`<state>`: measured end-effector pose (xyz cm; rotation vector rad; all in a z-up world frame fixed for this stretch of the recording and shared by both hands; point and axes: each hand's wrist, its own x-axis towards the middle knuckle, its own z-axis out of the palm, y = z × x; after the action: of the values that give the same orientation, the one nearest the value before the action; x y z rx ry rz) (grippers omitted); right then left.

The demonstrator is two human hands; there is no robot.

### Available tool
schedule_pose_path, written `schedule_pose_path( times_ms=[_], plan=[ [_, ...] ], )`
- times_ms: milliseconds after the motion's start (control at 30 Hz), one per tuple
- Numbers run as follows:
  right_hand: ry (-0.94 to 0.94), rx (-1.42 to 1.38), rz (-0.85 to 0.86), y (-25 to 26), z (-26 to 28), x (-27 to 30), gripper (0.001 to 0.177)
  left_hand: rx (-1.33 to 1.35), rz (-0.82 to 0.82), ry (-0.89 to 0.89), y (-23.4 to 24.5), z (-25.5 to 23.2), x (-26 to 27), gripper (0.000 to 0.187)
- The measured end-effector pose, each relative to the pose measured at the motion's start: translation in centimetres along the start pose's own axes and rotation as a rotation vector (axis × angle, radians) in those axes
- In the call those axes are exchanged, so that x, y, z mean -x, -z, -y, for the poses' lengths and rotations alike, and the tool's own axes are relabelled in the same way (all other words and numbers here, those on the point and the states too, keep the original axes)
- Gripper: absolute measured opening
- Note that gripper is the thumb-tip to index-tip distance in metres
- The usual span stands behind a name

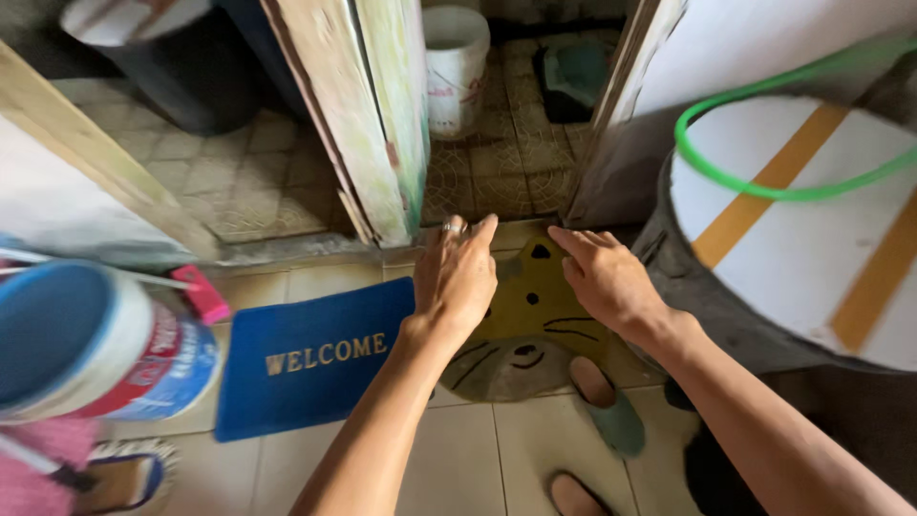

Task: The person removes a yellow cat-shaped bath mat and a blue welcome mat from the floor, stacks them, and places a green cat-shaped mat in their place. They then retrieve a patterned cloth from a clothesline outside and place it on the floor near the doorway.

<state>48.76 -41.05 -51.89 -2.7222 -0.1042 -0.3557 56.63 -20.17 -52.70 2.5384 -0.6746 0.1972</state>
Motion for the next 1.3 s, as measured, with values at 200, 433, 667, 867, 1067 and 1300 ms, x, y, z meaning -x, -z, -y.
schedule_pose_path(
  times_ms=[200, 433, 667, 867, 1067, 1300],
  plan=[
    [-0.052, 0.171, 0.076, -21.5, -13.8, 1.1, 0.05, 0.037, 0.333, 0.345, -19.8, 12.6, -0.1, 0.055],
    [-0.37, 0.112, 0.379, -38.5, -26.3, 7.3, 0.051, 0.061, 0.296, 0.434, -39.2, 26.7, 1.8, 0.055],
    [-0.259, 0.439, 0.588, -42.8, -35.1, 11.8, 0.032, 0.484, 0.154, 0.688, -50.7, 38.3, 4.5, 0.041],
    [-0.373, 0.492, 0.924, -44.9, -35.9, 18.0, 0.026, 0.633, 0.27, 0.866, -54.3, 40.9, 6.3, 0.038],
    [-0.512, 0.525, 1.025, -46.2, -38.1, 22.0, 0.025, 0.445, 0.294, 0.944, -57.5, 42.8, 5.5, 0.046],
    [-0.603, 0.53, 0.926, -41.2, -40.7, 23.0, 0.026, 0.11, 0.37, 0.812, -62.8, 47.2, 6.2, 0.042]
  ],
)
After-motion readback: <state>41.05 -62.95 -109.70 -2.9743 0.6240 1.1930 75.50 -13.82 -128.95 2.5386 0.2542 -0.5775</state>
